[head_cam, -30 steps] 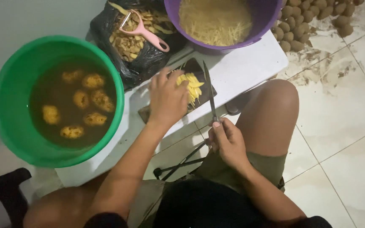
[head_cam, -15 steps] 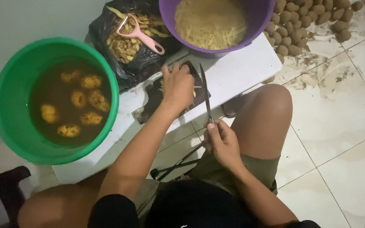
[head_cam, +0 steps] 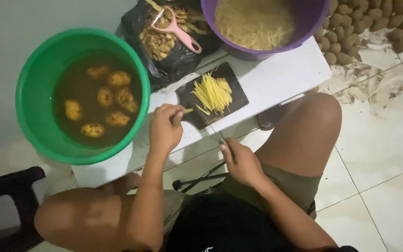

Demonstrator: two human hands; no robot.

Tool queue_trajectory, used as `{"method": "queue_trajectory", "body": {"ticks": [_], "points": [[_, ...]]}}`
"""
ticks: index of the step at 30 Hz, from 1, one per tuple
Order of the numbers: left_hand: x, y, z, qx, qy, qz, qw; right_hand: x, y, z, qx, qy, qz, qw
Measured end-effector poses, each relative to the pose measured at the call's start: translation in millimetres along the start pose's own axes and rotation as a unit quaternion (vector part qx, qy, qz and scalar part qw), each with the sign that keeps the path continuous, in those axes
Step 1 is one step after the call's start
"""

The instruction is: Julienning peeled potatoes into thin strips using a knife on a cutting board.

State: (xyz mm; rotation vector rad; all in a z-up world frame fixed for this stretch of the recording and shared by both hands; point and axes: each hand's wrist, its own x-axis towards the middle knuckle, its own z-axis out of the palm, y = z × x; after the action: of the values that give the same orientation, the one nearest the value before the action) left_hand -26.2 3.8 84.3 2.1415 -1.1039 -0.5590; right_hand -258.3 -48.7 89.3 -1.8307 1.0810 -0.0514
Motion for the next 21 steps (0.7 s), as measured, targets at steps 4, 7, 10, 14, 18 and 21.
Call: {"method": "queue_trajectory", "body": {"ticks": [4,7,10,14,18,21], "points": [[5.1,-19.1,6.0,0.016,-0.036,0.043,0.998,9.6,5.3,9.8,-0.033,0.005,-0.003,0.999],[11.7,-23.3,13.9,0.001,-0.036,0.094,0.995,14.7,5.9,7.7,-0.056,-0.005,-0.011,0.998],[14.1,-26.7,18.7,0.029,-0.041,0.108,0.993,16.2,8.0,7.9,-0.045,0.013,-0.008,0.999],[13.6,-35.1,21.5,0.025,-0.041,0.128,0.991,21.9,13.5,9.2,-0.036,0.055,0.009,0.998],[15.0,-25.1,17.9,0.037,-0.045,0.124,0.991,21.0,7.5,6.9,-0.076,0.081,0.012,0.994],[15.1,-30.2,22.0,0.047,-0.040,0.137,0.989,22.5,10.2,9.7,-0.089,0.083,0.018,0.992]]}}
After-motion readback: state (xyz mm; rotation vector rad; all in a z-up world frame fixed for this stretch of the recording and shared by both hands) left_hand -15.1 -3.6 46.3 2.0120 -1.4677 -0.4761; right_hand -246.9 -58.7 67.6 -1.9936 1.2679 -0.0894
